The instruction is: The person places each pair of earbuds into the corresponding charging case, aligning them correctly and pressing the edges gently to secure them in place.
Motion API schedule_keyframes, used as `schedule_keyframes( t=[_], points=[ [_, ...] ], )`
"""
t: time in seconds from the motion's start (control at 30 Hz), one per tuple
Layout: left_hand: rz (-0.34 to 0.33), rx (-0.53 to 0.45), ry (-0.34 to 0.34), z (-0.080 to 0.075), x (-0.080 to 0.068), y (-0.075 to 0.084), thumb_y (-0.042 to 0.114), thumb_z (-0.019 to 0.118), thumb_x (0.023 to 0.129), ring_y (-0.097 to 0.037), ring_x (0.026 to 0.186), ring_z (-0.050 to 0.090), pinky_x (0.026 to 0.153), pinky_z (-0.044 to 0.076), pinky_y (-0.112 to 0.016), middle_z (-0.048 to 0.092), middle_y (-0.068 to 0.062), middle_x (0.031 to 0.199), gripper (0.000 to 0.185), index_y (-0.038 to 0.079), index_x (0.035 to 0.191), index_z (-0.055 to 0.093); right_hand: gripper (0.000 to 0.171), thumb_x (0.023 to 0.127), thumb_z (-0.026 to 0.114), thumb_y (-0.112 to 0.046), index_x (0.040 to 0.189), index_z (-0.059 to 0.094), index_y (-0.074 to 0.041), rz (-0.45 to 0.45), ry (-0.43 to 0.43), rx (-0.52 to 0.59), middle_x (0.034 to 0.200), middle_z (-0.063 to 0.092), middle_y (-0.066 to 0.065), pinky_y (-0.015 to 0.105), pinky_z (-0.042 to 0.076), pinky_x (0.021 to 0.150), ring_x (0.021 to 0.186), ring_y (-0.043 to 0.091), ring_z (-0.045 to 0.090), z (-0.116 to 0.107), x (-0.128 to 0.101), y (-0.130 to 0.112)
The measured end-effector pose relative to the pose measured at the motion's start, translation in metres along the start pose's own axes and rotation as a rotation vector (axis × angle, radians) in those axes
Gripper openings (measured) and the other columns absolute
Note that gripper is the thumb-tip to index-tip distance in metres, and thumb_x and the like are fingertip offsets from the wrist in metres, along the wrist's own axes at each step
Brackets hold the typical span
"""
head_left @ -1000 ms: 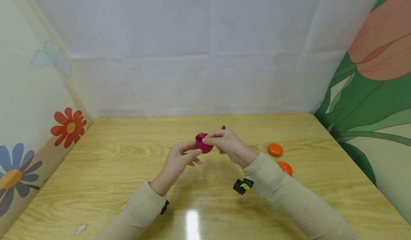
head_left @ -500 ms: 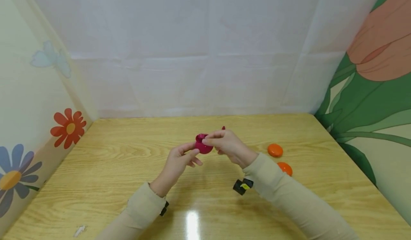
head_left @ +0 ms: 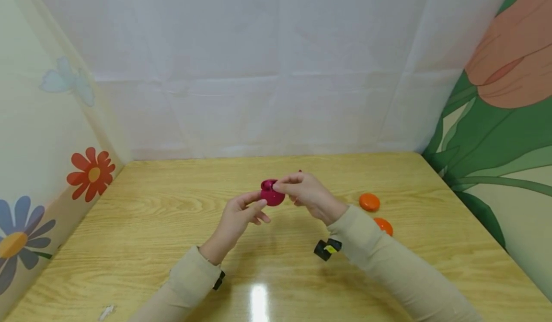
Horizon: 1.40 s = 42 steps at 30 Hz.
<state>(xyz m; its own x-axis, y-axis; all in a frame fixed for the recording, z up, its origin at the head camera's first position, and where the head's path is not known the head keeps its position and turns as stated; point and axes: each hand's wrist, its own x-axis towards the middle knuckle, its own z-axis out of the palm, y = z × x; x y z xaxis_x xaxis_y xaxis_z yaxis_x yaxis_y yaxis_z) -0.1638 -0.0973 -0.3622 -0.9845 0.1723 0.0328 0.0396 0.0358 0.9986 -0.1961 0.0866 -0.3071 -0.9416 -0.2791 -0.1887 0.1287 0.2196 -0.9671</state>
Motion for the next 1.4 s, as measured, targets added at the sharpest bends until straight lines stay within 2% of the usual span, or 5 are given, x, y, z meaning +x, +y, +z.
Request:
schedule_keyframes(
  t=[0.43, 0.73, 1.03, 1.17, 1.4],
  points=[
    [0.038, 0.008, -0.020, -0.001, -0.002, 0.000, 0.012, 0.058, 0.098, -0.013, 0.065, 0.066, 0.065, 0.052, -0.026, 0.067, -0.017, 0.114, 0.034, -0.003, 0.129, 0.059, 0.019, 0.091, 0.069, -0.019, 0.102, 0.072, -0.004, -0.072, 0.035, -0.078, 0.103, 0.063, 0.005, 0.031, 0.032, 0.067, 0.085, 0.017, 0.047, 0.003, 0.002, -0.002],
    [0.020, -0.008, 0.009, -0.005, -0.003, 0.000, 0.011, 0.058, 0.098, -0.014, 0.065, 0.067, 0.066, 0.052, -0.026, 0.067, -0.016, 0.111, 0.034, -0.004, 0.128, 0.059, 0.025, 0.095, 0.064, -0.023, 0.108, 0.066, -0.002, -0.038, 0.088, 0.021, 0.078, 0.053, -0.001, 0.028, 0.038, 0.062, 0.064, 0.013, 0.044, -0.005, 0.009, 0.002],
    [0.007, -0.022, 0.040, -0.010, -0.004, 0.000, 0.009, 0.059, 0.098, -0.014, 0.064, 0.066, 0.064, 0.052, -0.025, 0.068, -0.013, 0.108, 0.032, -0.005, 0.126, 0.060, 0.023, 0.099, 0.058, -0.021, 0.111, 0.059, -0.002, 0.072, 0.210, 0.281, 0.082, 0.049, 0.001, 0.023, 0.039, 0.059, 0.065, 0.011, 0.047, -0.023, 0.038, 0.026],
    [0.006, -0.033, 0.041, -0.011, -0.003, 0.000, 0.010, 0.059, 0.098, -0.014, 0.064, 0.066, 0.064, 0.052, -0.025, 0.068, -0.012, 0.107, 0.033, -0.004, 0.127, 0.060, 0.020, 0.098, 0.059, -0.024, 0.105, 0.060, -0.005, 0.119, 0.240, 0.289, 0.083, 0.048, 0.000, 0.024, 0.037, 0.058, 0.064, 0.010, 0.046, -0.030, 0.048, 0.035],
    [-0.006, -0.055, 0.051, -0.013, -0.004, -0.001, 0.009, 0.059, 0.098, -0.013, 0.064, 0.066, 0.064, 0.052, -0.024, 0.068, -0.010, 0.104, 0.033, -0.005, 0.127, 0.059, 0.028, 0.098, 0.061, -0.022, 0.118, 0.059, -0.004, 0.198, 0.269, 0.291, 0.079, 0.048, 0.000, 0.025, 0.036, 0.056, 0.057, 0.009, 0.045, -0.037, 0.064, 0.046]
  ],
)
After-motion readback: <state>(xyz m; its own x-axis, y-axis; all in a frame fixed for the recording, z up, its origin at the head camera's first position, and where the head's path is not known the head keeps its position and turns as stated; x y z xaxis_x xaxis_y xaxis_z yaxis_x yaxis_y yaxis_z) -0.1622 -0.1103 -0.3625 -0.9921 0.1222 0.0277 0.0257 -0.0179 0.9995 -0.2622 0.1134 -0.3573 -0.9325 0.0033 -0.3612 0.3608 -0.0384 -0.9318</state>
